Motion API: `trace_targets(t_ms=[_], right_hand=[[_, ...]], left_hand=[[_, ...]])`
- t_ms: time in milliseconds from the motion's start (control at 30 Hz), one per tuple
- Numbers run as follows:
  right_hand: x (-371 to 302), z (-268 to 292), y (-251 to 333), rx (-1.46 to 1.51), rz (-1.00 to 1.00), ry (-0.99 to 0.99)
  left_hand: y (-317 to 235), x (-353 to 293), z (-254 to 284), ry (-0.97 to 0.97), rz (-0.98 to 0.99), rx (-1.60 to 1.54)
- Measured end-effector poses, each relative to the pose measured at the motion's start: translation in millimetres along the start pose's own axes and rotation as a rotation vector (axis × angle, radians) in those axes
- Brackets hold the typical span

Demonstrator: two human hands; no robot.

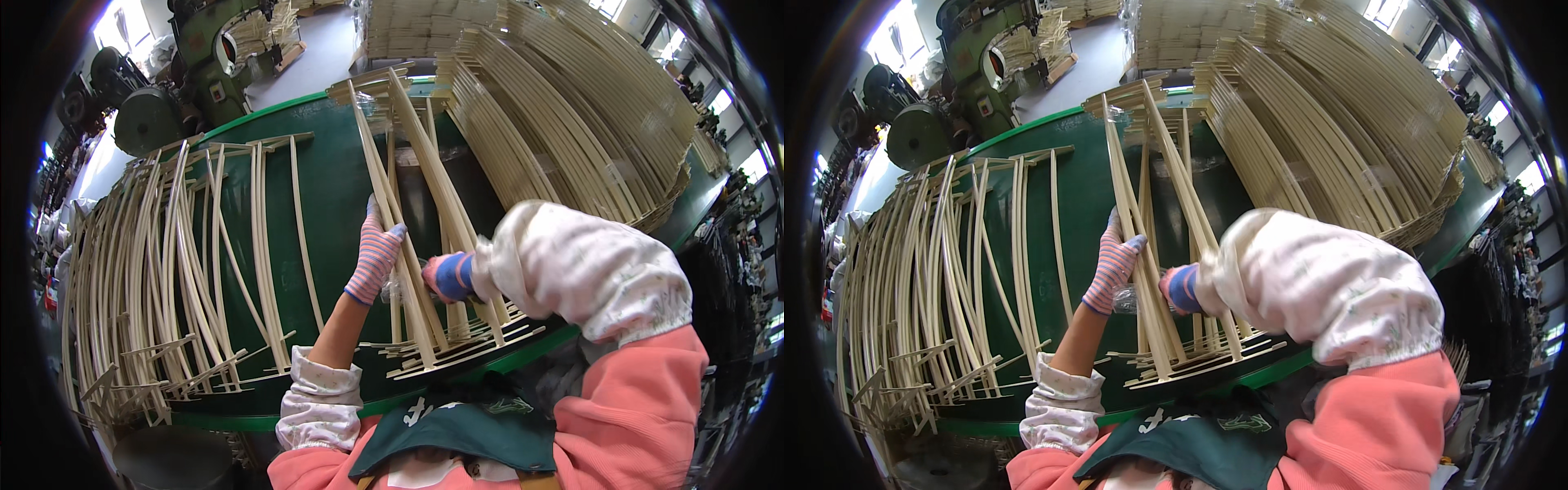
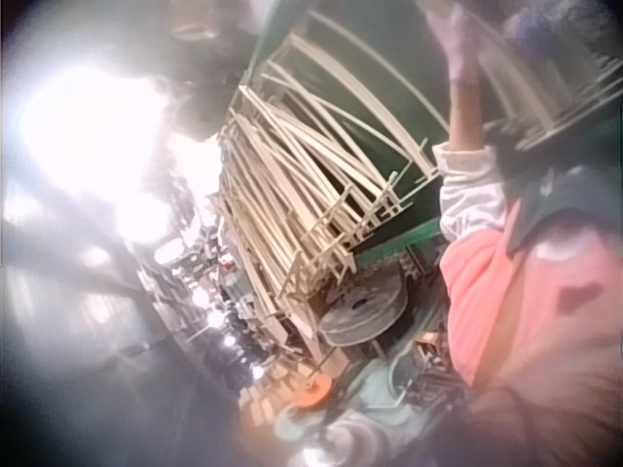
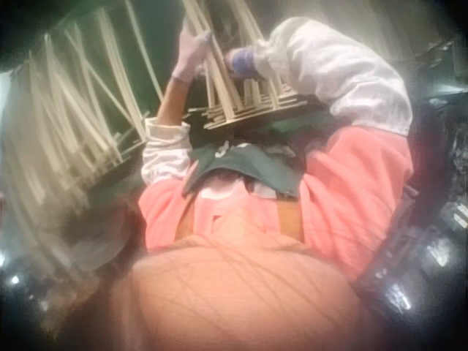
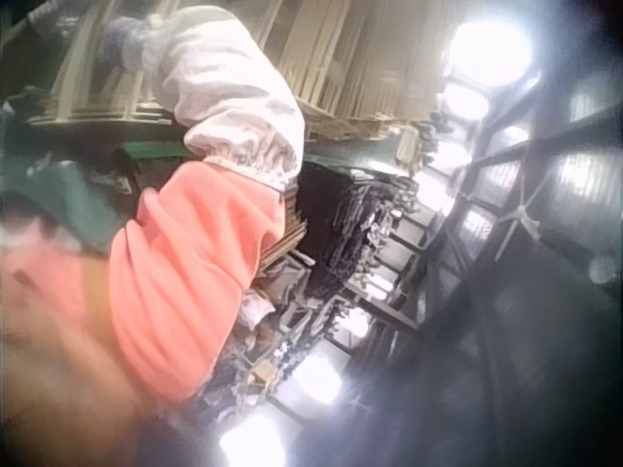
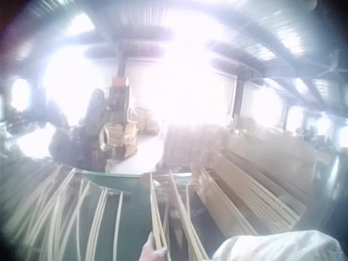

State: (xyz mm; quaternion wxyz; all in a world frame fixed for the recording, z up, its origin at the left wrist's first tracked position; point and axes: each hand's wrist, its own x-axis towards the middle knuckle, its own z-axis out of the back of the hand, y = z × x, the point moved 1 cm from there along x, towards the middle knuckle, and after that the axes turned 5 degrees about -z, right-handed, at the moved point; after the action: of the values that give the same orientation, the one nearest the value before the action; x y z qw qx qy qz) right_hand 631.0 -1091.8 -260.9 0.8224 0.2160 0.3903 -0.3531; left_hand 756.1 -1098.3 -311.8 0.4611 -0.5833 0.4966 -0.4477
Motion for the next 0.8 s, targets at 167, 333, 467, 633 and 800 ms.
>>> trace_targets(t_ms=[167, 333, 467, 633, 800], right_hand=[[-17.3, -18.1, 7.2, 0.026, 0.027, 0.084], [-35.3, -19.7, 15.2, 0.125, 0.011, 0.005], [-64.1, 0.1, 14.2, -0.077, -0.039, -0.155], [-166.6, -18.5, -36.7, 0.439, -0.034, -1.15], [-218.2, -165.8, -90.0, 1.169, -0.126, -0.85]], left_hand=[[3.5, 0.3, -0.2, -0.021, -0.064, 0.069], [7.4, 1.0, -2.1, -0.024, -0.052, 0.096], [2.1, -0.9, -4.4, 0.003, -0.162, 0.058], [-7.5, -8.7, 4.8, -0.022, 0.014, 0.101], [-8.5, -4.9, -0.5, -0.011, -0.076, 0.162]])
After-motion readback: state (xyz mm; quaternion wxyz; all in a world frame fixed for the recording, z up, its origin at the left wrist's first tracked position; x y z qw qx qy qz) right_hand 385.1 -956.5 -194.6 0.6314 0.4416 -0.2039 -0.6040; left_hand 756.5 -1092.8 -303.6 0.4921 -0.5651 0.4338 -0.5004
